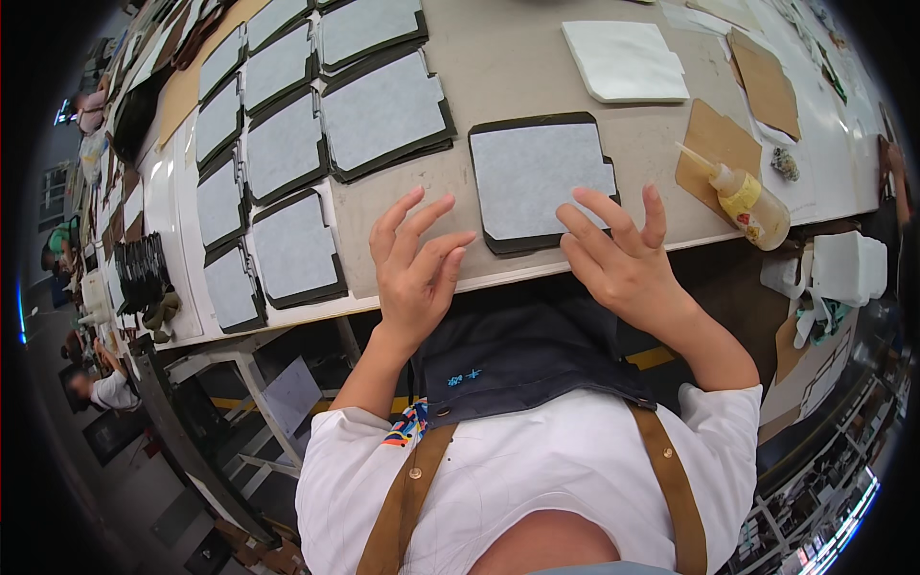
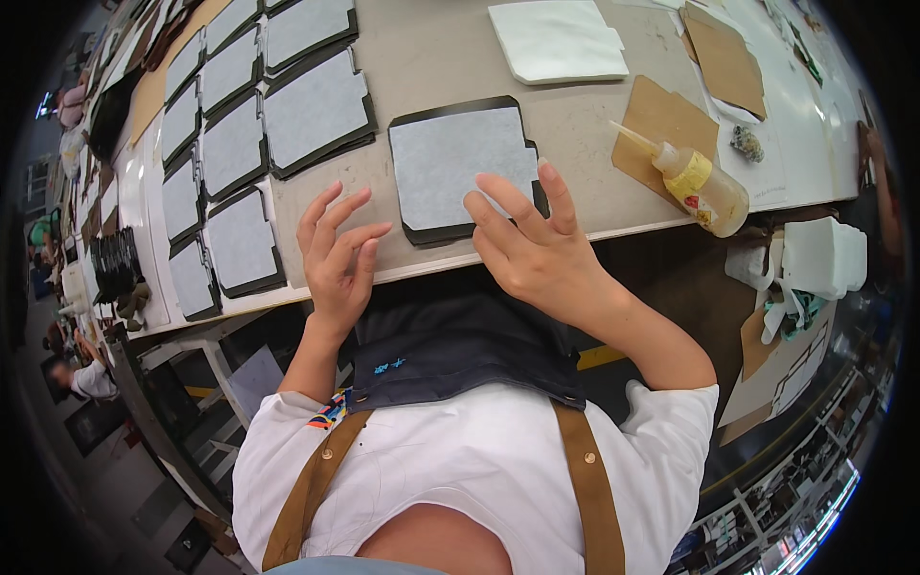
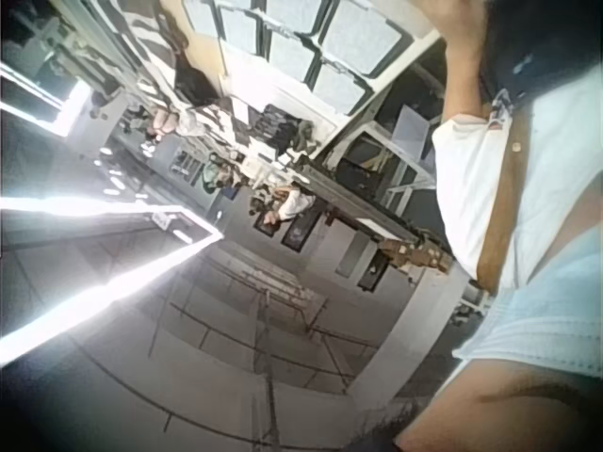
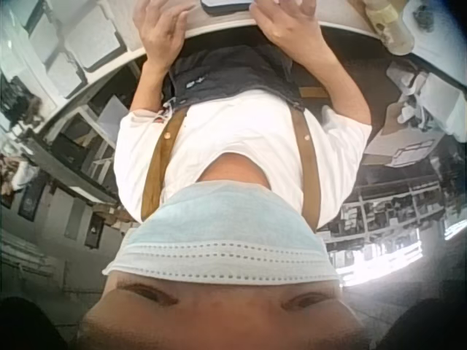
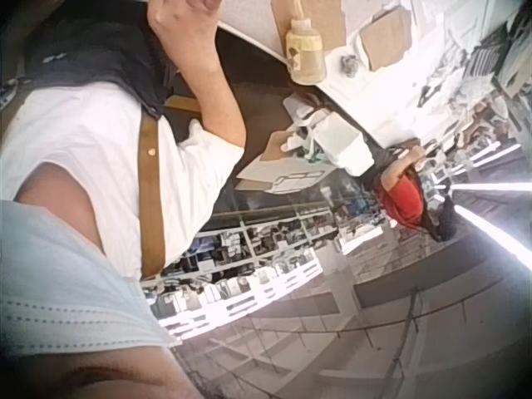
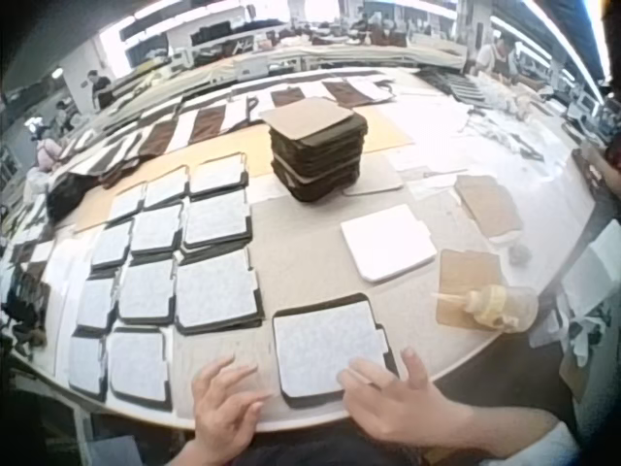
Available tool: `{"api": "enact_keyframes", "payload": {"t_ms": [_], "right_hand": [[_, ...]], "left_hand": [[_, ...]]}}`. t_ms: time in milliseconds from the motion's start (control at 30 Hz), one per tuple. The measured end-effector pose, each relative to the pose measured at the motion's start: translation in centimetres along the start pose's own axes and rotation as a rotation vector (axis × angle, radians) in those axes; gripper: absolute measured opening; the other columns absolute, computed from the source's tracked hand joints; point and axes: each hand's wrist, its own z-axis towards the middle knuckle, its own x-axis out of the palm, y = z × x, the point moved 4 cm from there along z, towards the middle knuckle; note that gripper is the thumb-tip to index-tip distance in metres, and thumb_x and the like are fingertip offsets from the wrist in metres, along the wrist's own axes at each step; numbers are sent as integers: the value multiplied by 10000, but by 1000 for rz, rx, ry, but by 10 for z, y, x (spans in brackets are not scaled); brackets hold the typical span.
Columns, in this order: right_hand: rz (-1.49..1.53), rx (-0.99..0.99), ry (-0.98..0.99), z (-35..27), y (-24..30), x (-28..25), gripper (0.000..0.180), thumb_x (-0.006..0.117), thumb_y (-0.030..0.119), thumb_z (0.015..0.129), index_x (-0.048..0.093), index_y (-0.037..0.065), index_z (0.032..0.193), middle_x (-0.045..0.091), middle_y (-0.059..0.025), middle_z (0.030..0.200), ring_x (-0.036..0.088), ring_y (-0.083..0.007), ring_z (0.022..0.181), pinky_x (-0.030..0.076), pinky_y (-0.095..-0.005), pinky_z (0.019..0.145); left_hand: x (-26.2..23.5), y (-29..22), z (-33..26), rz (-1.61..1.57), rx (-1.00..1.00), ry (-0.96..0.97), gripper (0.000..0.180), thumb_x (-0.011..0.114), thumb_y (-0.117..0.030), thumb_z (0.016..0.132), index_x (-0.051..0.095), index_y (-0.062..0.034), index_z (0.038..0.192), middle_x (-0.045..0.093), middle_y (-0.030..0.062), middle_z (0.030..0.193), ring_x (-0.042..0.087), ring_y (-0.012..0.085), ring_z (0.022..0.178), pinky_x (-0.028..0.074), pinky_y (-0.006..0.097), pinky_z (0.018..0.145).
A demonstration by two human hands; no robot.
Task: The person repeatedly applies glue from a squeeze bottle onto dark rectangular pads, then places a white square sheet on top and presses it down. They stack the finished units to the left and continue the cycle with new pads from a stack on the right.
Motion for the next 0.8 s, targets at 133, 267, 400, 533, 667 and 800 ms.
{"api": "enact_keyframes", "payload": {"t_ms": [133,267,400,533,667,800], "right_hand": [[47,85,-27,2,-6,0,98,719,93,736,629,115,766,649,-17,1140,550,-230,1268,101,-643,1226],[110,206,-109,5,-14,-12,142,748,98,718,643,127,810,660,6,1102,571,-222,1235,84,-642,1215],[147,157,-166,-2,-2,-19,165,770,132,720,654,171,831,680,32,1055,603,-210,1178,72,-636,1219],[207,107,-128,-13,5,-11,100,764,181,802,699,191,878,685,37,1079,592,-210,1186,57,-626,1228],[215,345,-180,-22,-19,-12,118,748,206,836,732,190,951,679,19,1098,566,-249,1216,75,-610,1231],[175,506,-222,-31,-36,-5,149,728,156,842,720,164,991,673,3,1103,552,-267,1226,105,-589,1230]], "left_hand": [[-1,2,0,-30,-10,-57,79,709,-89,893,762,-98,951,722,77,1151,608,303,1108,455,400,941],[7,8,0,-591,-366,16,232,586,-208,1033,742,-38,1057,726,76,908,624,172,760,478,286,693],[18,6,20,-1011,-647,186,462,445,-364,1105,654,21,1252,710,67,844,566,81,623,444,221,594],[25,11,36,-886,-660,271,338,570,-235,1064,593,31,1270,696,44,906,594,52,751,461,206,647],[13,22,44,-646,-561,140,184,656,-99,987,624,34,1109,654,49,797,591,72,724,504,235,705],[-19,53,62,-496,-523,2,191,679,-126,978,644,36,1073,642,26,757,558,65,693,489,234,664]]}}
